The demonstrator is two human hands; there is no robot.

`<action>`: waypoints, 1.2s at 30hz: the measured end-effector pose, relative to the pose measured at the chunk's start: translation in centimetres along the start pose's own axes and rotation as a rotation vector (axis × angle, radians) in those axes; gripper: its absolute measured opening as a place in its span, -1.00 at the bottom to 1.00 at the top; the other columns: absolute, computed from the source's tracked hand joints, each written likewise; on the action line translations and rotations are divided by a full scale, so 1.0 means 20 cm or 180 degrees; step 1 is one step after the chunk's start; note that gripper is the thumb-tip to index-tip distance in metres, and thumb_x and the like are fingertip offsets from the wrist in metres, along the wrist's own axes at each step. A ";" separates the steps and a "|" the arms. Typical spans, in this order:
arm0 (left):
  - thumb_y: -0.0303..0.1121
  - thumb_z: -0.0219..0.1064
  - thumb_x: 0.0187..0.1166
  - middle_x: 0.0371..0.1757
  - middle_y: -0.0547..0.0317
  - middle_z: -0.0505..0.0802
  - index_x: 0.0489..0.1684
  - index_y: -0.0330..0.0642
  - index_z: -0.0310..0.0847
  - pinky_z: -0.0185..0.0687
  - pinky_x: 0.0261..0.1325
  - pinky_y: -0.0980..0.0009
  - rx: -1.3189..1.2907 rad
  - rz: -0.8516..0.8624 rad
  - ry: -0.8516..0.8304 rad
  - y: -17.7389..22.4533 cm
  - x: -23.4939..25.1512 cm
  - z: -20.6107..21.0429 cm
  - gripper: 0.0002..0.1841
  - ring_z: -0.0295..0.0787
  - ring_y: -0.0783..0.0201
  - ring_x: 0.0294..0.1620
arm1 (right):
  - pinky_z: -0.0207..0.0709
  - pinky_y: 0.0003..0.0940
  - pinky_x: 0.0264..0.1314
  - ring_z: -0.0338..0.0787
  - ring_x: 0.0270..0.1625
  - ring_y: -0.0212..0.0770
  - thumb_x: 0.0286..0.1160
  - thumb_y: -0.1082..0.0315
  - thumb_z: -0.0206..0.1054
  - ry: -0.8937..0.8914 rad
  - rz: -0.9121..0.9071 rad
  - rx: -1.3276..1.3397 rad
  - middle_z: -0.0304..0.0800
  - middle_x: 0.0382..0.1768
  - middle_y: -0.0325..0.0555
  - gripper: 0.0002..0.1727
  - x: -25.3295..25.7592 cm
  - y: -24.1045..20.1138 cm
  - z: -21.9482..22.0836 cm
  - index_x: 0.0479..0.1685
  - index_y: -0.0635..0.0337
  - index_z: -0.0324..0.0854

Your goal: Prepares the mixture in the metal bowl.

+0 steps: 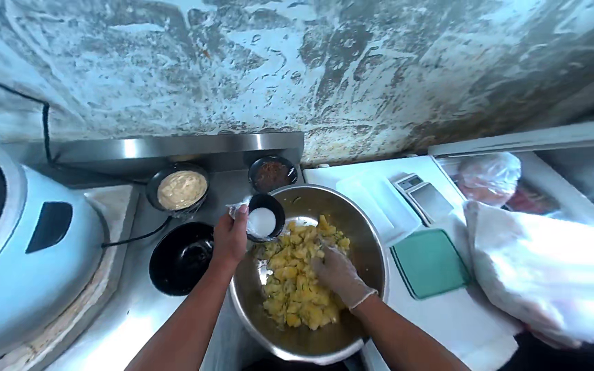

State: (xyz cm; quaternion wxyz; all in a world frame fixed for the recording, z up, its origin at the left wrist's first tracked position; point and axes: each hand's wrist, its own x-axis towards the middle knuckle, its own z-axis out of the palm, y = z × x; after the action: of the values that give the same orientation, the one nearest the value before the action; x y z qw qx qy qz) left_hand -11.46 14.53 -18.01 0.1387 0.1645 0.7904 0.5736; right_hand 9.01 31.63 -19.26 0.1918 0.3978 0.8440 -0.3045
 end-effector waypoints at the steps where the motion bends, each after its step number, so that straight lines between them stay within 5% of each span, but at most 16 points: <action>1: 0.12 0.00 0.79 -0.31 0.01 0.79 -0.18 -0.25 0.72 0.65 -0.01 -0.02 0.0009 0.0020 -0.0018 0.00 0.00 0.00 -0.42 0.76 0.16 -0.19 | 0.43 0.21 0.59 0.59 0.57 0.10 0.58 -0.02 0.25 -0.0065 -0.0076 -0.0022 0.53 0.59 0.07 -0.23 -0.04 -0.01 0.00 0.85 -0.17 0.23; 4: 0.10 0.02 0.78 -0.36 0.09 0.78 -0.26 -0.23 0.72 0.67 -0.06 0.06 0.0036 0.0190 -0.0066 0.00 0.02 0.01 -0.44 0.77 0.24 -0.24 | 0.60 0.06 0.46 0.73 0.40 -0.07 0.42 0.29 0.39 0.0152 -0.0268 0.0787 0.74 0.39 -0.06 -0.46 -0.11 0.04 -0.07 0.48 -0.12 0.65; 6: 0.07 0.00 0.80 -0.29 0.09 0.79 -0.18 -0.25 0.71 0.66 0.04 0.09 -0.0045 0.0161 -0.0103 0.00 0.01 0.01 -0.46 0.76 0.27 -0.16 | 0.69 0.05 0.25 0.79 0.22 -0.07 0.45 0.24 0.43 0.0257 0.0064 0.1528 0.80 0.20 -0.03 -0.64 -0.12 0.12 -0.12 0.24 -0.03 0.74; 8: 0.08 0.01 0.79 -0.30 0.09 0.78 -0.21 -0.27 0.69 0.65 0.05 0.11 -0.0104 0.0135 -0.0059 0.00 0.01 0.01 -0.45 0.75 0.30 -0.16 | 0.63 0.08 0.35 0.73 0.35 -0.03 0.44 0.11 0.50 0.0285 0.0402 0.1991 0.74 0.31 0.03 -0.50 -0.12 0.18 -0.12 0.38 0.02 0.67; 11: 0.08 0.00 0.79 -0.30 0.12 0.79 -0.21 -0.25 0.70 0.67 0.04 0.14 -0.0128 0.0157 -0.0058 0.00 0.01 0.02 -0.44 0.76 0.33 -0.16 | 0.55 0.09 0.54 0.56 0.58 0.06 0.32 -0.05 0.59 0.0352 0.0710 0.2502 0.48 0.59 0.19 -0.02 -0.13 0.16 0.06 0.77 0.11 0.25; 13: 0.09 -0.01 0.79 -0.24 0.08 0.79 -0.15 -0.27 0.70 0.66 0.09 0.10 -0.0153 0.0080 -0.0091 0.00 0.01 0.02 -0.43 0.76 0.29 -0.11 | 0.49 0.15 0.57 0.52 0.61 0.16 0.18 -0.08 0.62 0.0438 0.0779 0.2113 0.40 0.62 0.29 0.11 -0.10 0.08 0.19 0.83 0.09 0.18; 15: 0.10 0.00 0.79 -0.31 0.09 0.77 -0.21 -0.27 0.69 0.66 0.04 0.11 -0.0136 0.0098 -0.0071 0.00 0.03 0.02 -0.43 0.75 0.29 -0.17 | 0.56 0.12 0.50 0.61 0.52 0.08 0.12 0.05 0.66 0.0352 0.0733 0.2087 0.52 0.55 0.19 0.01 -0.06 -0.04 0.23 0.75 -0.01 0.30; 19: 0.09 0.00 0.77 -0.36 0.15 0.78 -0.28 -0.23 0.70 0.72 -0.02 0.18 -0.0162 0.0180 -0.0123 -0.02 0.05 0.02 -0.45 0.78 0.34 -0.24 | 0.66 0.04 0.36 0.74 0.35 -0.04 0.29 0.31 0.54 0.0136 0.0217 0.2323 0.70 0.36 0.05 -0.39 0.00 -0.18 0.12 0.46 0.00 0.60; 24: 0.04 0.01 0.79 -0.39 0.16 0.77 -0.31 -0.26 0.70 0.70 -0.03 0.21 -0.0081 0.0231 -0.0042 -0.01 0.04 0.02 -0.46 0.77 0.37 -0.26 | 0.61 -0.01 0.35 0.79 0.21 -0.14 0.58 0.09 0.41 -0.0665 -0.0723 0.1563 0.83 0.16 -0.04 -0.63 0.02 -0.25 -0.22 0.21 0.09 0.78; 27: -0.01 0.03 0.79 -0.40 0.20 0.77 -0.31 -0.23 0.71 0.70 -0.04 0.26 -0.0055 0.0261 -0.0070 0.00 0.03 0.02 -0.51 0.76 0.41 -0.27 | 0.65 0.17 0.23 0.83 0.12 -0.09 0.60 -0.10 0.31 -0.0297 -0.0782 0.0879 0.88 0.05 -0.09 -0.59 0.21 -0.14 -0.33 0.14 -0.06 0.82; 29: -0.01 0.03 0.80 -0.42 0.18 0.77 -0.34 -0.22 0.70 0.71 -0.08 0.24 -0.0071 0.0244 -0.0066 -0.01 0.02 0.02 -0.50 0.76 0.38 -0.30 | 0.56 0.33 0.40 0.78 0.35 0.01 0.59 -0.18 0.25 -0.0025 -0.0615 -0.0054 0.84 0.26 -0.12 -0.50 0.34 0.00 -0.30 0.40 -0.25 0.72; 33: -0.06 0.08 0.79 -0.45 0.10 0.77 -0.36 -0.26 0.72 0.71 -0.11 0.13 0.0035 0.0177 -0.0081 0.01 0.01 0.01 -0.52 0.77 0.26 -0.33 | 0.47 0.47 0.39 0.70 0.38 0.31 0.65 -0.11 0.17 -0.0442 0.0124 -0.0562 0.76 0.26 0.26 -0.45 0.16 0.05 -0.20 0.23 0.17 0.73; 36: -0.07 0.09 0.78 -0.37 0.08 0.82 -0.23 -0.29 0.75 0.74 -0.04 0.14 -0.0056 0.0143 -0.0106 -0.01 0.00 0.01 -0.54 0.81 0.28 -0.26 | 0.33 0.48 0.53 0.58 0.55 0.31 0.70 -0.27 0.01 -0.0996 0.0546 -0.0111 0.65 0.43 0.33 -0.23 -0.01 0.09 -0.05 0.40 0.27 0.63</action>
State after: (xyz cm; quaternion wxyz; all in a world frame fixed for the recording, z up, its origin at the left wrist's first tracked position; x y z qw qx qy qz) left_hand -11.43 14.78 -18.24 0.1404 0.1905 0.7790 0.5807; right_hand 10.42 33.15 -19.03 0.3529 0.4126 0.7720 -0.3305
